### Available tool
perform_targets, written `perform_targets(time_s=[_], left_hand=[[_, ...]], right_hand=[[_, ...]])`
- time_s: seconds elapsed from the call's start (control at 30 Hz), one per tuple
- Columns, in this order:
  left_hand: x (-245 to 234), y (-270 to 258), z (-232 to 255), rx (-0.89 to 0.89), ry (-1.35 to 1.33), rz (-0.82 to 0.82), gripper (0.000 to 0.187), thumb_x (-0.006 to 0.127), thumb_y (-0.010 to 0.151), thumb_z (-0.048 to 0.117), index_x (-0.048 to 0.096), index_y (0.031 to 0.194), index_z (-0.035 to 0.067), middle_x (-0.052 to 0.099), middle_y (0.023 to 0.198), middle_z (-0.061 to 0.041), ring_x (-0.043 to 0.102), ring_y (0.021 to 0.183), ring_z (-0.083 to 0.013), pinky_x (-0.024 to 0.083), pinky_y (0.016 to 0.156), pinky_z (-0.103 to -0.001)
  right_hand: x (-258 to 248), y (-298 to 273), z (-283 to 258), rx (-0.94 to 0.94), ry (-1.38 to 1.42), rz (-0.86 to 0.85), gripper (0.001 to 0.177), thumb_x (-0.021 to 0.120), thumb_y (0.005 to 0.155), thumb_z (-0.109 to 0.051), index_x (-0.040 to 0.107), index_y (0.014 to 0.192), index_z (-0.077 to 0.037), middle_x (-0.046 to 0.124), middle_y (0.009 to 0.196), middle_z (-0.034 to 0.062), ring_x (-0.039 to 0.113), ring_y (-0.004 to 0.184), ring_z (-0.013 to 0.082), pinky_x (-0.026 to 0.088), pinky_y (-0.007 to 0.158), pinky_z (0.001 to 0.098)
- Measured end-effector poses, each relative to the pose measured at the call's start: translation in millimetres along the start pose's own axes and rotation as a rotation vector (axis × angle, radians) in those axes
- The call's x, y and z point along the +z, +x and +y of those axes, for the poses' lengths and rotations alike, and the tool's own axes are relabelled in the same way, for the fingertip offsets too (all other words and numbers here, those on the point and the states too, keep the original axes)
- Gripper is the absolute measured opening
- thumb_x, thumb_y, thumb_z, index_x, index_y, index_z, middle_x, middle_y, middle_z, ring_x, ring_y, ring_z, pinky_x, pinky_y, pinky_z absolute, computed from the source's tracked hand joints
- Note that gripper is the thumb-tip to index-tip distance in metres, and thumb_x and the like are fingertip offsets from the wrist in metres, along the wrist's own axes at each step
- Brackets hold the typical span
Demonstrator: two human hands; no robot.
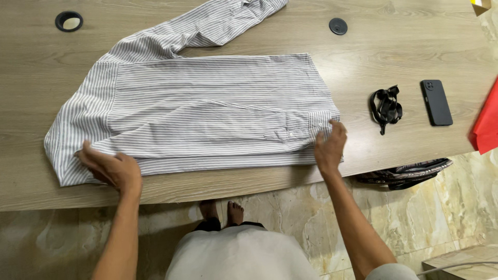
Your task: The person folds a striped shirt on a wooden table, smoothing it, folding sleeves, and folding the body into a compact rectangle. The person then retrieves another striped shirt from a chair and begins folding it in the same manner.
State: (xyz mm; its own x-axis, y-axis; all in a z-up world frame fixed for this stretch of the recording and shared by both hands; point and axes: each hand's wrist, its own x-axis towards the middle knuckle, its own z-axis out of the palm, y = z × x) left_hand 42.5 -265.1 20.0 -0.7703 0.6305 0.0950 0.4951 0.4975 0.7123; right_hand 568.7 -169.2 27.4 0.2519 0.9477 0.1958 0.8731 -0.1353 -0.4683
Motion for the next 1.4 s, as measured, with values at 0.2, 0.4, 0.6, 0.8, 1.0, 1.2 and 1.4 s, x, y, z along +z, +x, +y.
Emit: perform_targets(time_s=[0.2, 0.4, 0.6, 0.8, 1.0, 1.2, 1.4], left_hand=[[34.8, -18.2, 25.2, 0.614, 0.433, -0.334, 0.066, 0.041, 0.109, 0.038, 0.023, 0.168, 0.013, 0.014, 0.174, -0.017, 0.011, 0.160, -0.0396, 0.009, 0.128, -0.054], [27.3, -16.7, 1.8, 0.573, 0.387, -0.439, 0.073, 0.029, 0.105, 0.057, 0.022, 0.164, 0.015, 0.016, 0.170, -0.017, 0.013, 0.157, -0.0371, 0.009, 0.126, -0.052], [6.7, 8.0, -25.5, 0.490, 0.406, -0.310, 0.075, 0.032, 0.105, 0.059, 0.024, 0.164, 0.014, 0.018, 0.169, -0.021, 0.013, 0.155, -0.0381, 0.008, 0.124, -0.053], [-25.2, 47.8, -39.8, 0.326, 0.411, -0.242, 0.061, 0.039, 0.110, 0.050, 0.042, 0.157, 0.011, 0.037, 0.164, -0.018, 0.030, 0.149, -0.0378, 0.015, 0.122, -0.055], [-41.6, 96.4, -29.1, 0.230, 0.466, -0.325, 0.042, 0.039, 0.121, 0.042, 0.058, 0.146, 0.014, 0.062, 0.145, -0.009, 0.053, 0.132, -0.0263, 0.032, 0.122, -0.046], [-12.2, 129.5, -19.7, 0.865, 0.376, -0.227, 0.060, 0.042, 0.108, 0.040, 0.042, 0.160, 0.009, 0.041, 0.163, -0.022, 0.035, 0.151, -0.0409, 0.026, 0.120, -0.054], [10.4, 161.1, -29.1, 0.753, 0.384, -0.397, 0.061, 0.040, 0.110, 0.043, 0.039, 0.161, 0.010, 0.035, 0.167, -0.020, 0.028, 0.156, -0.0380, 0.023, 0.126, -0.052]], right_hand=[[48.4, -29.3, -65.7, -0.497, -0.187, -0.266, 0.068, 0.042, 0.109, -0.047, 0.022, 0.164, -0.013, 0.012, 0.172, 0.0162, 0.010, 0.157, 0.0378, 0.012, 0.125, 0.0534], [51.6, -28.2, -49.7, -0.463, -0.305, -0.398, 0.069, 0.033, 0.104, -0.061, 0.019, 0.165, -0.031, 0.013, 0.173, 0.0060, 0.011, 0.158, 0.0318, 0.013, 0.128, 0.0464], [51.5, -28.7, -38.2, -0.452, -0.171, -0.228, 0.073, 0.032, 0.105, -0.061, 0.017, 0.166, -0.022, 0.012, 0.172, 0.0153, 0.014, 0.157, 0.0337, 0.015, 0.126, 0.0483], [49.4, -28.0, -37.1, -0.356, -0.257, -0.278, 0.070, 0.033, 0.104, -0.059, 0.024, 0.163, -0.024, 0.018, 0.171, 0.0118, 0.016, 0.157, 0.0327, 0.015, 0.127, 0.0477], [42.3, -26.3, -51.2, -0.342, -0.233, -0.279, 0.070, 0.038, 0.103, -0.059, 0.031, 0.161, -0.021, 0.024, 0.169, 0.0142, 0.020, 0.155, 0.0349, 0.017, 0.124, 0.0489], [24.9, -12.9, -72.8, -0.255, -0.183, -0.280, 0.067, 0.043, 0.103, -0.054, 0.038, 0.158, -0.014, 0.038, 0.161, 0.0172, 0.034, 0.149, 0.0357, 0.029, 0.120, 0.0462], [24.7, 31.1, -70.9, -0.262, -0.191, -0.136, 0.055, 0.049, 0.107, -0.043, 0.046, 0.153, -0.013, 0.046, 0.157, 0.0188, 0.043, 0.144, 0.0367, 0.037, 0.117, 0.0464]])
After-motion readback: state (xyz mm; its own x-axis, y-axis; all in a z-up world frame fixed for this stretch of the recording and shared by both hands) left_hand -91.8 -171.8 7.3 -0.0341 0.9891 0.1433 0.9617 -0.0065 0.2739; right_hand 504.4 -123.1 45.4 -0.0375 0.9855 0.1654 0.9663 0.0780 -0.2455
